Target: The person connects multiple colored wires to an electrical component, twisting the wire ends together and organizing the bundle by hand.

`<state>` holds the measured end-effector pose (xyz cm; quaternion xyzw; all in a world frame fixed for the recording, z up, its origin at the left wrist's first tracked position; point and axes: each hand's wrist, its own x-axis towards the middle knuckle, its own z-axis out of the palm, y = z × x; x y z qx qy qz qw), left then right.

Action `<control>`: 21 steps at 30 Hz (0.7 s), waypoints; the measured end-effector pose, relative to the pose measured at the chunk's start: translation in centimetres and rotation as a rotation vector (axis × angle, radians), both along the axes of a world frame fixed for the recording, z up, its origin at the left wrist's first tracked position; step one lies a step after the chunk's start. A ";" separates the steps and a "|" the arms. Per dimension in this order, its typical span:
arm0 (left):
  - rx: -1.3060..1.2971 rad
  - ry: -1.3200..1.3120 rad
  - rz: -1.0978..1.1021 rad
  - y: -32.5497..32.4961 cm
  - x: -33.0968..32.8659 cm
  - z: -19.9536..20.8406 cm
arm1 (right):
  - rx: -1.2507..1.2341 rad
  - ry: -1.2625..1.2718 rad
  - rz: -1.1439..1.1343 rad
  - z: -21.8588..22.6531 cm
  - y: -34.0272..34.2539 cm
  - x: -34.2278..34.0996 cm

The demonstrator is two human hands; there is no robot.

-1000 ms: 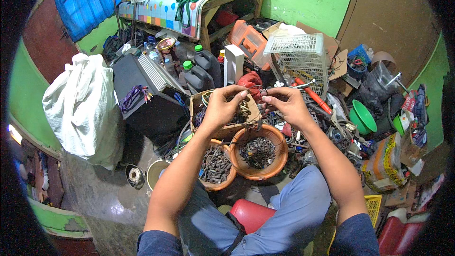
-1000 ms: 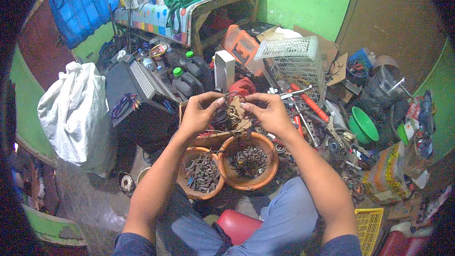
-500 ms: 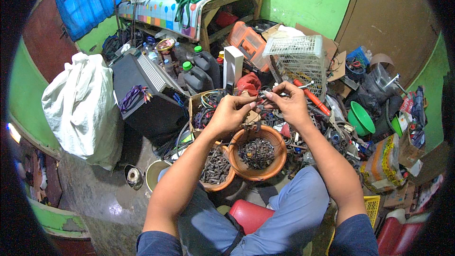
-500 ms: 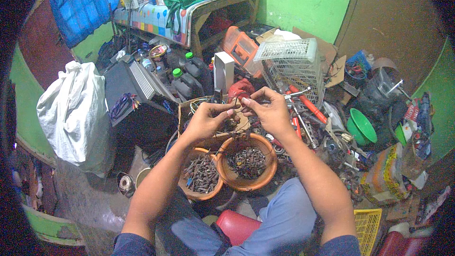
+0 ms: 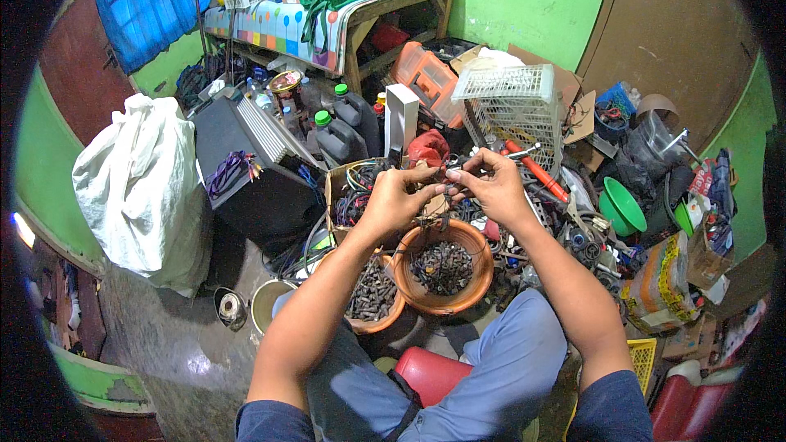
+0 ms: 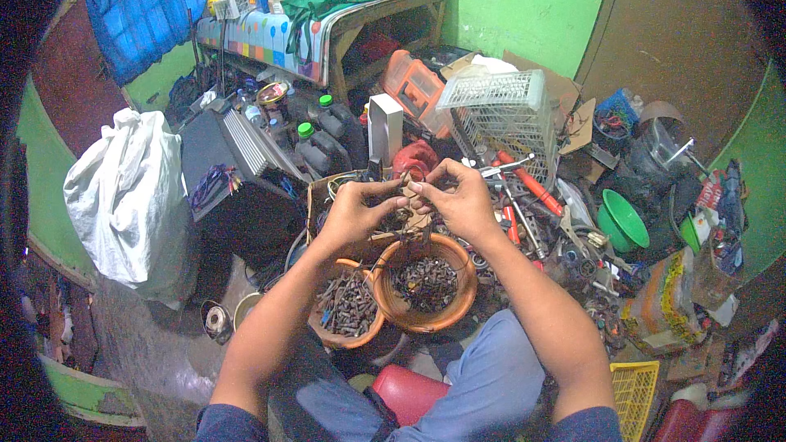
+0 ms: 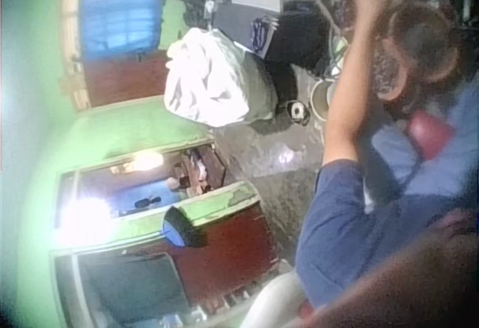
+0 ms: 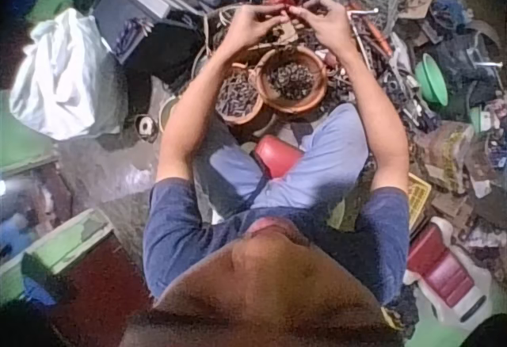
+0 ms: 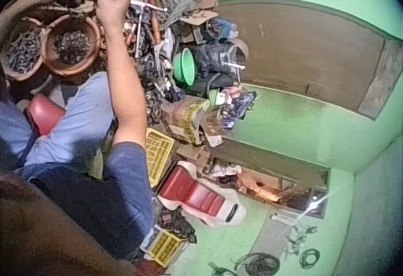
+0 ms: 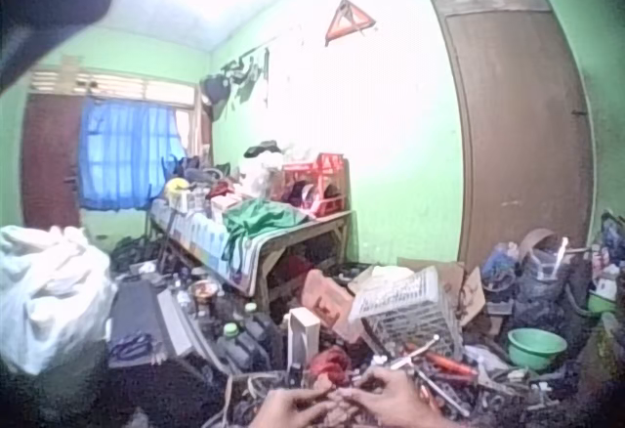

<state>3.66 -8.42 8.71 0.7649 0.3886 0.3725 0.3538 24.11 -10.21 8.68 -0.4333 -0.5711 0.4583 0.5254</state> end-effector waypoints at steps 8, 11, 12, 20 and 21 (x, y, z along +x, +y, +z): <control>0.080 0.090 0.024 0.0 0.3 -0.3 | -0.030 0.051 0.009 0.1 -0.1 0.1; 0.147 0.105 0.007 0.5 0.0 -0.9 | 0.034 -0.034 -0.001 0.6 -0.4 0.0; 0.177 0.110 -0.002 0.5 -0.2 -1.0 | 0.096 -0.092 0.002 1.0 -0.7 -0.2; 0.219 0.145 -0.092 0.9 -1.1 -0.2 | 0.311 -0.567 0.059 1.3 -1.0 1.1; 0.213 0.153 -0.103 0.8 -1.2 -0.1 | 0.346 -0.611 0.062 1.4 -1.1 1.2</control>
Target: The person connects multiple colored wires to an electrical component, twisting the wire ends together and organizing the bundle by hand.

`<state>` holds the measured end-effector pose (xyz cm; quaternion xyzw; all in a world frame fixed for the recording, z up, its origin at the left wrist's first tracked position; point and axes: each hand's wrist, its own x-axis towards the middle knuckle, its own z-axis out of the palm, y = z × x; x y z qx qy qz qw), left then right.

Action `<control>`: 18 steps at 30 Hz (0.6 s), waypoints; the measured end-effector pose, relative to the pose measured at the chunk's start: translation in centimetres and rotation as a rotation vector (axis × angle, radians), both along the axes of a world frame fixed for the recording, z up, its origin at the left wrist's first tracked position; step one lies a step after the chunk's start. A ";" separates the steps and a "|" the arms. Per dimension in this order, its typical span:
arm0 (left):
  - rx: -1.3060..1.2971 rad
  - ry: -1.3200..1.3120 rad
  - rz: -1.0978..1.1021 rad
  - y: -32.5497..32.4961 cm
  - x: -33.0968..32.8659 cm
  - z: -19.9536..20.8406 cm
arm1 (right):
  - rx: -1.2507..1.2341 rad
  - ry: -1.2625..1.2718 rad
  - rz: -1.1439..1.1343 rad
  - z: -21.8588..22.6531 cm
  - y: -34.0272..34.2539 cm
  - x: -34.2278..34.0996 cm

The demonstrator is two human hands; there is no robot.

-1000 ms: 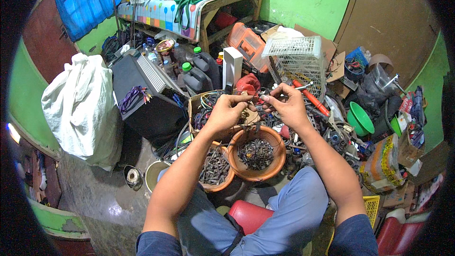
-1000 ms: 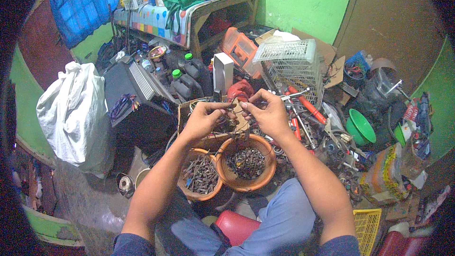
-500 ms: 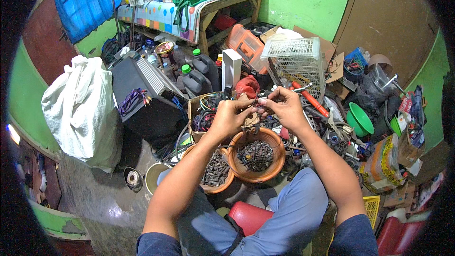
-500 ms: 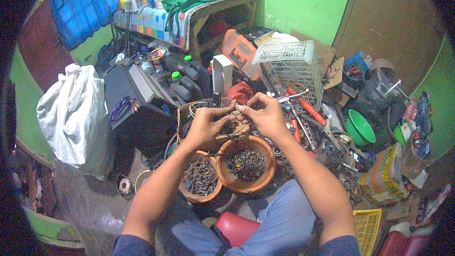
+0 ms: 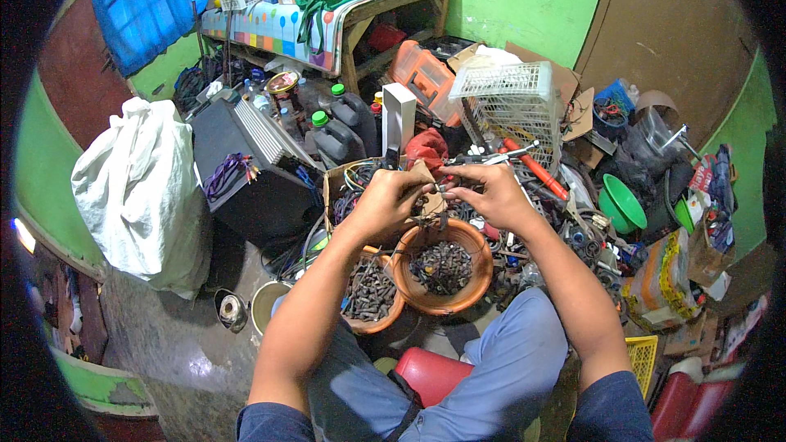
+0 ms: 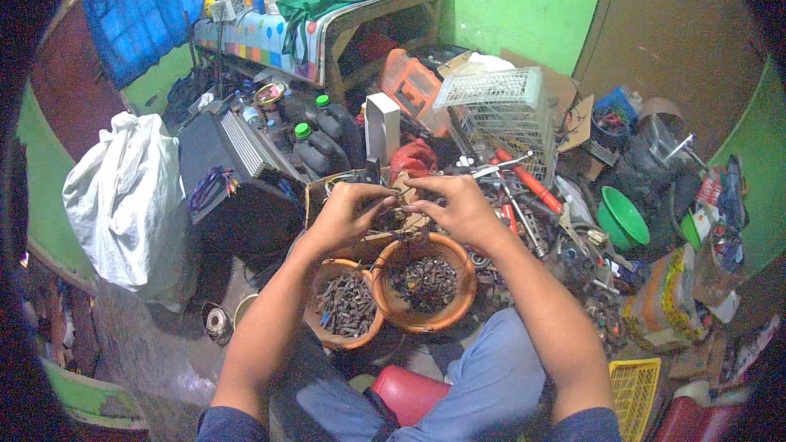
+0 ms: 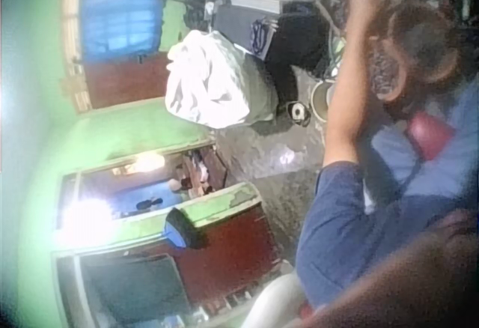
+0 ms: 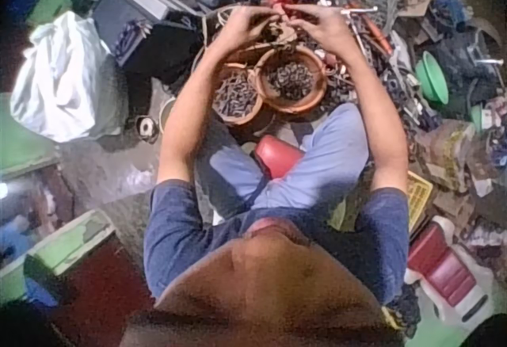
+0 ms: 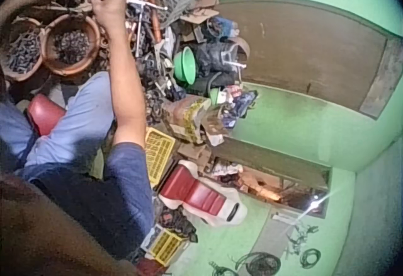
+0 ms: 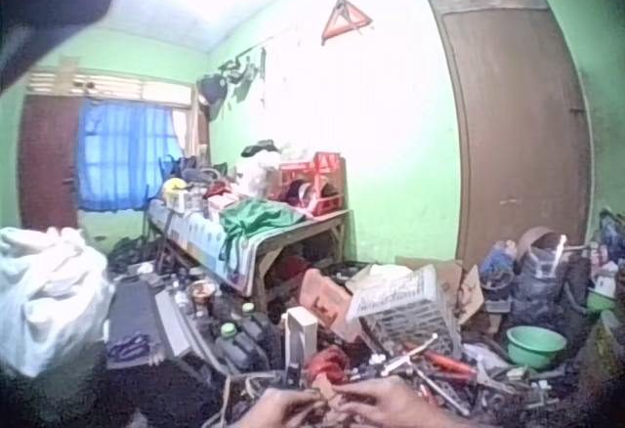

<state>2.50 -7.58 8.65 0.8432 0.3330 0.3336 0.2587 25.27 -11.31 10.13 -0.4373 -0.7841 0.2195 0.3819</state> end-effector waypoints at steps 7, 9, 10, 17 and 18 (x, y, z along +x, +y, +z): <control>0.000 0.032 -0.055 -0.2 0.0 0.2 | 0.156 -0.145 0.015 0.9 -0.2 0.1; 0.005 0.052 -0.060 -0.2 0.0 0.4 | 0.150 -0.132 0.006 1.0 -0.3 0.1; -0.013 0.061 -0.056 -0.3 -0.1 0.5 | 0.131 -0.121 0.005 1.1 -0.4 0.0; 0.003 0.032 -0.062 -0.9 -0.4 1.9 | -0.014 0.049 -0.040 1.0 -0.8 -0.5; 0.059 0.014 -0.074 -1.0 -0.4 1.9 | -0.063 0.080 -0.037 1.0 -0.9 -0.6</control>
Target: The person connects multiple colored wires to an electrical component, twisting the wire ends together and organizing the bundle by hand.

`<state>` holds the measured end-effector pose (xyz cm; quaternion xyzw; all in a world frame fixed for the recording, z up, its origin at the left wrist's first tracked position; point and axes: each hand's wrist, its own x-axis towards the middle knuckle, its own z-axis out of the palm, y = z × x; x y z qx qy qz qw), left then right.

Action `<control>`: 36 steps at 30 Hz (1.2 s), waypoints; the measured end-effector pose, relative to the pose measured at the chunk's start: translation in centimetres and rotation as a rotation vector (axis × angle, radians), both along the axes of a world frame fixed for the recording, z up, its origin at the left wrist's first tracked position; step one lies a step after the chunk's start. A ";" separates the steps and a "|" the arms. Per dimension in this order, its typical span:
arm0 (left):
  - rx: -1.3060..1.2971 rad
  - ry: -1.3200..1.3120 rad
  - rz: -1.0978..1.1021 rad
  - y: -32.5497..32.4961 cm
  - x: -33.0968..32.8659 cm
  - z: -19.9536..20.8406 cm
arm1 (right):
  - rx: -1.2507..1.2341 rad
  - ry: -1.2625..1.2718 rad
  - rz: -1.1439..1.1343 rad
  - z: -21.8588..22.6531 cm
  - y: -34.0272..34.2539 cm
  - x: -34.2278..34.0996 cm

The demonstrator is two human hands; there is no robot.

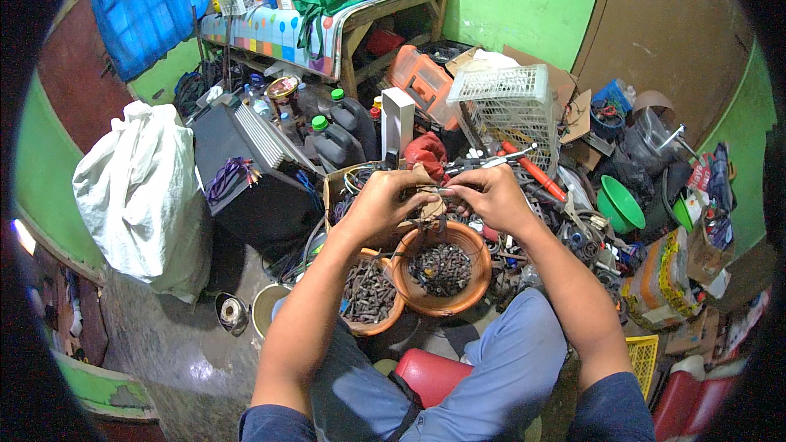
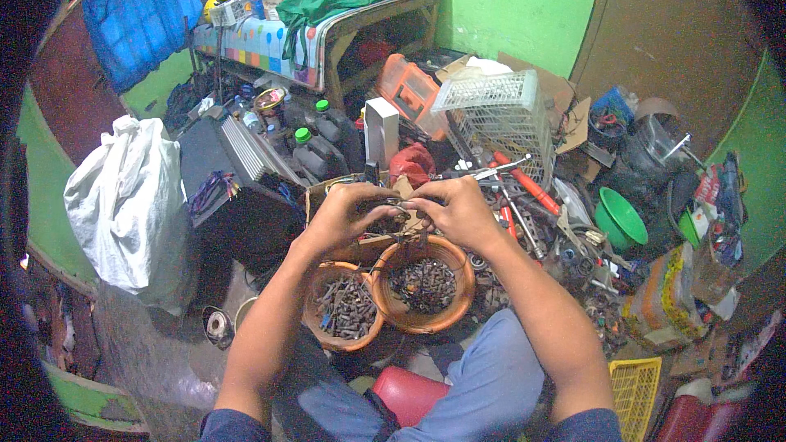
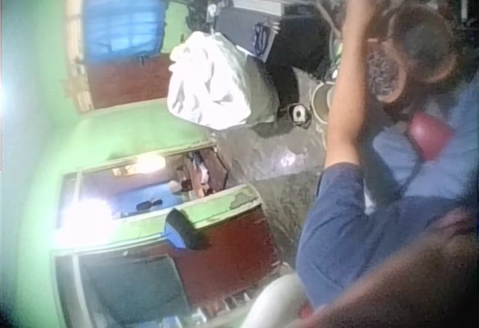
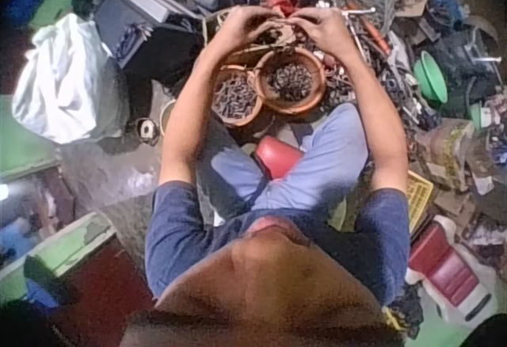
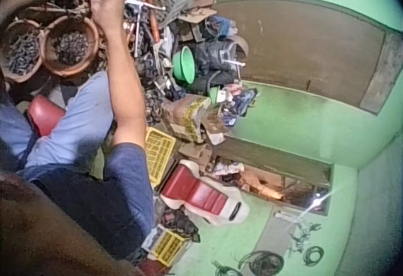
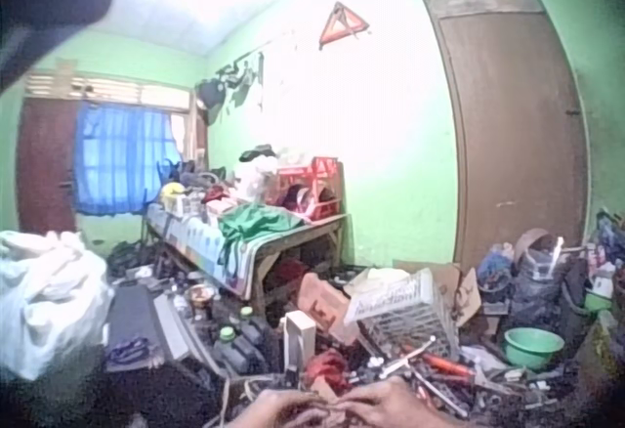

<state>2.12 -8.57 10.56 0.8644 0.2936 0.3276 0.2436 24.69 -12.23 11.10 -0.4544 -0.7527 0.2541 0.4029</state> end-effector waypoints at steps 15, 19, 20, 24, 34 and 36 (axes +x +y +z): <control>0.262 0.073 0.031 -0.4 0.0 -0.3 | 0.025 0.033 0.040 -1.0 0.4 0.9; 0.205 0.061 0.046 0.3 -0.1 -1.8 | 0.457 -0.349 0.033 -0.7 0.4 0.5; 0.189 0.059 0.049 0.3 0.0 -1.8 | 0.437 -0.363 0.032 -0.7 0.3 0.3; 0.110 0.025 0.071 0.1 0.5 -1.4 | 0.441 -0.461 -0.003 -0.3 -0.3 -0.3; -0.102 -0.275 0.240 0.5 1.6 -2.0 | 0.056 0.291 -0.358 -0.8 0.5 -1.0; -0.166 -0.284 0.265 0.6 1.6 -2.4 | -0.095 0.486 -0.383 -0.6 0.6 -0.8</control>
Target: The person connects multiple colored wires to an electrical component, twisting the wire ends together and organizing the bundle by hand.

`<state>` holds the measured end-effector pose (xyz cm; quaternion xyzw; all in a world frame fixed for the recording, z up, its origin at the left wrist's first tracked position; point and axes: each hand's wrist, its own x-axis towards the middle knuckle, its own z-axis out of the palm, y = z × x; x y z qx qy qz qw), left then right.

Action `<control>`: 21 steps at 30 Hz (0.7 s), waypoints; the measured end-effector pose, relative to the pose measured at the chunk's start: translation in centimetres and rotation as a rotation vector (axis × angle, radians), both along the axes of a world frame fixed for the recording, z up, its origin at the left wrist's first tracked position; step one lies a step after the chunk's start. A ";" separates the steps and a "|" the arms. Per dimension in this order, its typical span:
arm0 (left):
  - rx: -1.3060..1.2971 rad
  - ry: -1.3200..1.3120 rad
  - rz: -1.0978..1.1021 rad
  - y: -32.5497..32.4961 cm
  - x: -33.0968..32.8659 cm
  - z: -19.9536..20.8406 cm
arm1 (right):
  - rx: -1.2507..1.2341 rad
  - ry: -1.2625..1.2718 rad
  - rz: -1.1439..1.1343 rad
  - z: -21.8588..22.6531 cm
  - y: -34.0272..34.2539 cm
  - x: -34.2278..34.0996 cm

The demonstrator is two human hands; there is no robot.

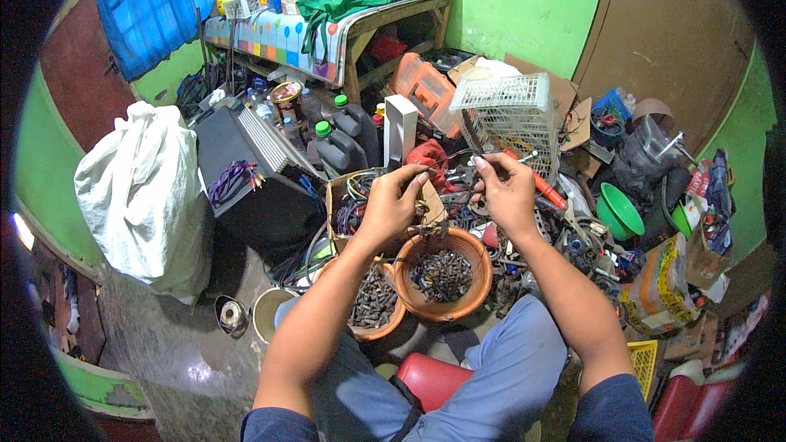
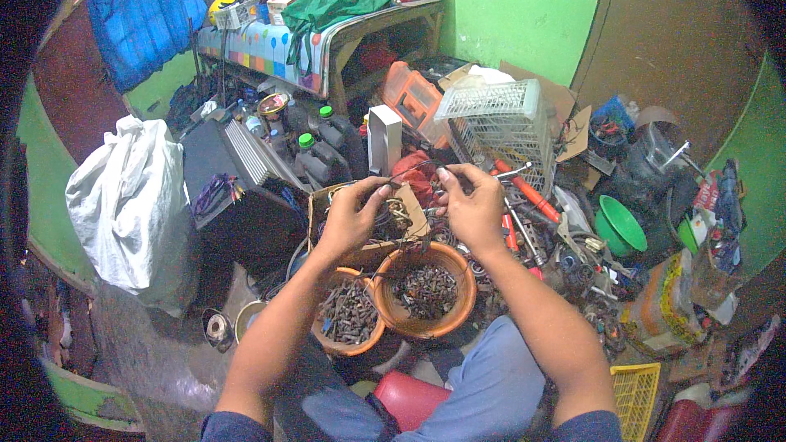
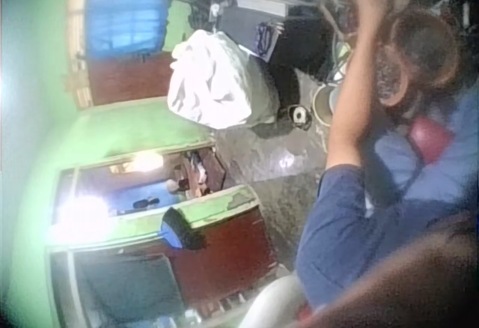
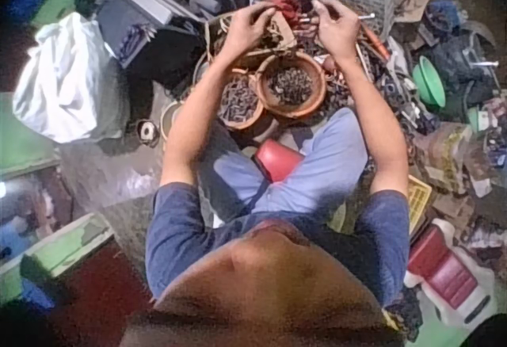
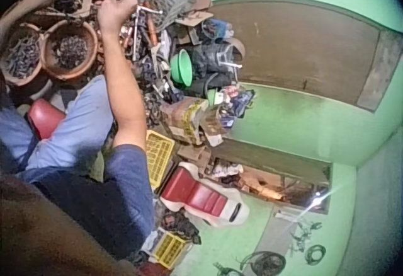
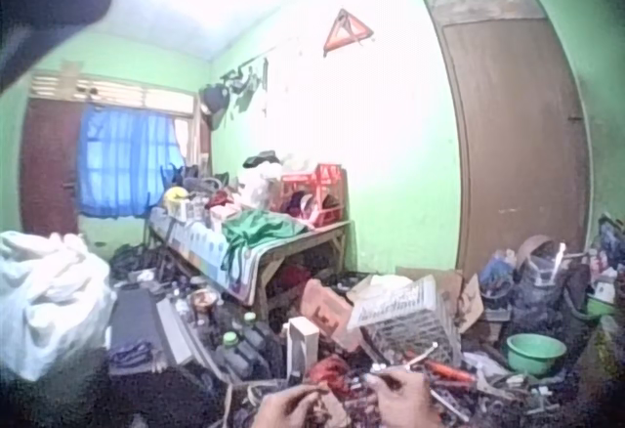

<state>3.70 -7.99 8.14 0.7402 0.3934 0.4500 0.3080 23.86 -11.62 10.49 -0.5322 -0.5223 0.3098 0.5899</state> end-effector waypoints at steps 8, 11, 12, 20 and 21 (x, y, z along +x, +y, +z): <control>-0.187 -0.262 -0.036 -0.7 1.1 0.0 | 0.060 0.108 0.073 -0.2 -0.5 -1.3; -0.261 -0.349 -0.041 -0.9 1.5 0.1 | 0.051 0.122 0.095 -0.5 -0.6 -1.7; -0.272 -0.383 -0.040 -0.9 1.6 0.1 | 0.053 0.107 0.093 -0.7 -0.5 -1.8; -0.293 -0.423 -0.126 -1.1 2.0 -0.2 | 0.019 0.032 0.093 -1.6 -0.7 -2.6; -0.280 -0.410 -0.130 -1.1 2.2 -0.3 | 0.021 0.056 0.099 -1.6 -0.7 -2.6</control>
